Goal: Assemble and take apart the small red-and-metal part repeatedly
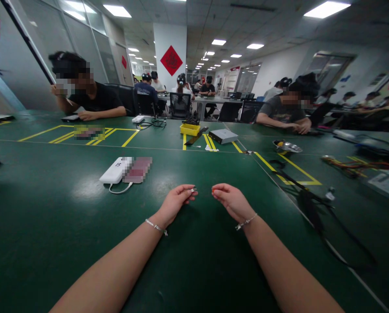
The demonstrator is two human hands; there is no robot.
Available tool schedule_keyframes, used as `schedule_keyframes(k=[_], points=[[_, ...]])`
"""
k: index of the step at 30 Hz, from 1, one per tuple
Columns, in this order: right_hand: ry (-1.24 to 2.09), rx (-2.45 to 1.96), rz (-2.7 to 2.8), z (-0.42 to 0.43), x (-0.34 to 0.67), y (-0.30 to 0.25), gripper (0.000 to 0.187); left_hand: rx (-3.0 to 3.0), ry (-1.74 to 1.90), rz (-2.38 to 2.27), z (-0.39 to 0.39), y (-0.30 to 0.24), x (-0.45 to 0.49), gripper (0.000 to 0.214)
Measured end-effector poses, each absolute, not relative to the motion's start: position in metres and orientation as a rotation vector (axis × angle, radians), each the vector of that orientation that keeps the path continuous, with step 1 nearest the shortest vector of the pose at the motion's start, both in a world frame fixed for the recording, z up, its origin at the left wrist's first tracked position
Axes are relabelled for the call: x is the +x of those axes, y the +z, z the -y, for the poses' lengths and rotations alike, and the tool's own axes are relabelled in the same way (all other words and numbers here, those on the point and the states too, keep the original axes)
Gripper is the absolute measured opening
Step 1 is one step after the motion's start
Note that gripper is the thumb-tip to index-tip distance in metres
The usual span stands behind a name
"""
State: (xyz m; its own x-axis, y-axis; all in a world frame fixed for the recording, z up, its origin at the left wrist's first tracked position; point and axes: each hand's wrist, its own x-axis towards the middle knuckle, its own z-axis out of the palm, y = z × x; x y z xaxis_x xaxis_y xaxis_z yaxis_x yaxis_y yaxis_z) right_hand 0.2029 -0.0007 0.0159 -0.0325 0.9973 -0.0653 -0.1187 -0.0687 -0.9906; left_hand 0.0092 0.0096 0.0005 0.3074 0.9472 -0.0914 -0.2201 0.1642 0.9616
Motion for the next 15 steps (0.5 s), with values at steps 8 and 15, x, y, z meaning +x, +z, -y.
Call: schedule_keyframes(k=[8, 15], points=[[1.716, -0.871, 0.761, 0.013, 0.172, 0.015, 0.015, 1.059, 1.006, -0.821, -0.008, 0.001, 0.010, 0.026], [1.774, -0.834, 0.801, 0.010, 0.175, 0.011, 0.017, 1.119, 1.029, -0.752, -0.006, 0.001, 0.010, 0.027]])
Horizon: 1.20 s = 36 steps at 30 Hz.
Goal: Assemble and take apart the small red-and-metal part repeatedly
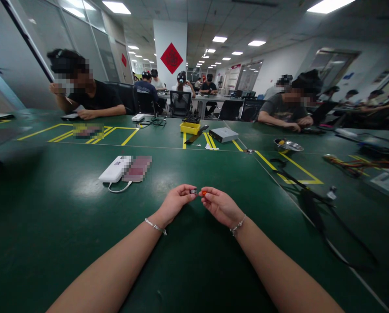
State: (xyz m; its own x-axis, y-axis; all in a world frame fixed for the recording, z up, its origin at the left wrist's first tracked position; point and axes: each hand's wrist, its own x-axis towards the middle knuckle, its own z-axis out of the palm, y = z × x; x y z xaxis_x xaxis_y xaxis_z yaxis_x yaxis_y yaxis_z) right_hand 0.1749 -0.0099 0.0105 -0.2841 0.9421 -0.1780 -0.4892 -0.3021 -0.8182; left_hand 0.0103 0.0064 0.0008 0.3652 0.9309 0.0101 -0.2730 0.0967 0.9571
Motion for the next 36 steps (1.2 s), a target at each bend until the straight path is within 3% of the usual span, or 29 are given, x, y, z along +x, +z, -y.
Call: schedule_keyframes(k=[36], points=[[1.788, -0.799, 0.870, 0.0121, 0.1709, 0.0076, 0.015, 1.413, 1.020, -0.879, -0.0045, 0.0039, 0.0115, 0.018]])
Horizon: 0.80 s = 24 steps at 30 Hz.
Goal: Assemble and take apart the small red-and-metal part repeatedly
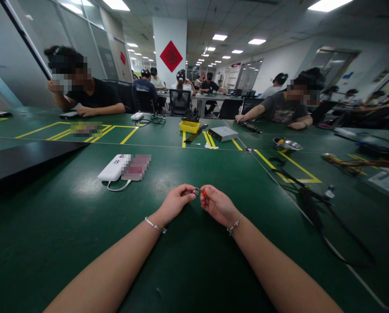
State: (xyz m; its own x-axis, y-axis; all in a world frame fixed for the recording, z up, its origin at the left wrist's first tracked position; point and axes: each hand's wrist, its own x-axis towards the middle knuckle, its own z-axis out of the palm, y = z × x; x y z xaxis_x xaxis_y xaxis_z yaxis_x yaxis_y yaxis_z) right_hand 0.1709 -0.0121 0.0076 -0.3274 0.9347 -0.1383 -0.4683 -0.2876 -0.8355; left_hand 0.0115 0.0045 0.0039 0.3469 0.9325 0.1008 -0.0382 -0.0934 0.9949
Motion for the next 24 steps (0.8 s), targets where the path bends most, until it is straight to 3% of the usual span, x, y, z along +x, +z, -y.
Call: schedule_keyframes(k=[16, 24], points=[[1.774, -0.748, 0.897, 0.0163, 0.1691, 0.0124, 0.013, 1.106, 0.934, -0.728, -0.0044, 0.0001, 0.0107, 0.029], [1.699, -0.797, 0.858, 0.0124, 0.1714, 0.0084, 0.016, 1.119, 0.934, -0.726, -0.0023, 0.0053, 0.0115, 0.020]])
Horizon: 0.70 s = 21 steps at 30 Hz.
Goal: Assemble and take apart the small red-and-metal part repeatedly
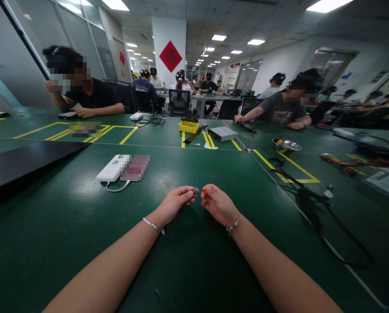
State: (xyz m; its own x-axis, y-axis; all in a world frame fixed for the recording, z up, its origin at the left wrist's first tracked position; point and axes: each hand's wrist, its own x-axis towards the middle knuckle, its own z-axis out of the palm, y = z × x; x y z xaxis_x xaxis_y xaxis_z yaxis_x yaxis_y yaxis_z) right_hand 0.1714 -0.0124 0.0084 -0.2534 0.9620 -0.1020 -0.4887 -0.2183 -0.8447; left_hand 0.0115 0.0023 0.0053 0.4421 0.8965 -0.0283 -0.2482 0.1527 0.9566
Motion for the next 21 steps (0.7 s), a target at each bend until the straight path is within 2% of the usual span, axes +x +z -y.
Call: schedule_keyframes(k=[9, 16, 21], points=[[1.673, -0.899, 0.854, 0.014, 0.167, 0.010, 0.020, 1.362, 1.081, -0.900, -0.003, 0.005, 0.012, 0.021], [1.365, -1.002, 1.005, 0.013, 0.158, 0.003, 0.020, 1.864, 1.131, -1.112, 0.005, 0.010, 0.016, 0.009], [1.259, -1.058, 1.020, 0.012, 0.156, -0.001, 0.019, 1.971, 1.189, -1.147, 0.007, 0.010, 0.017, 0.006]])
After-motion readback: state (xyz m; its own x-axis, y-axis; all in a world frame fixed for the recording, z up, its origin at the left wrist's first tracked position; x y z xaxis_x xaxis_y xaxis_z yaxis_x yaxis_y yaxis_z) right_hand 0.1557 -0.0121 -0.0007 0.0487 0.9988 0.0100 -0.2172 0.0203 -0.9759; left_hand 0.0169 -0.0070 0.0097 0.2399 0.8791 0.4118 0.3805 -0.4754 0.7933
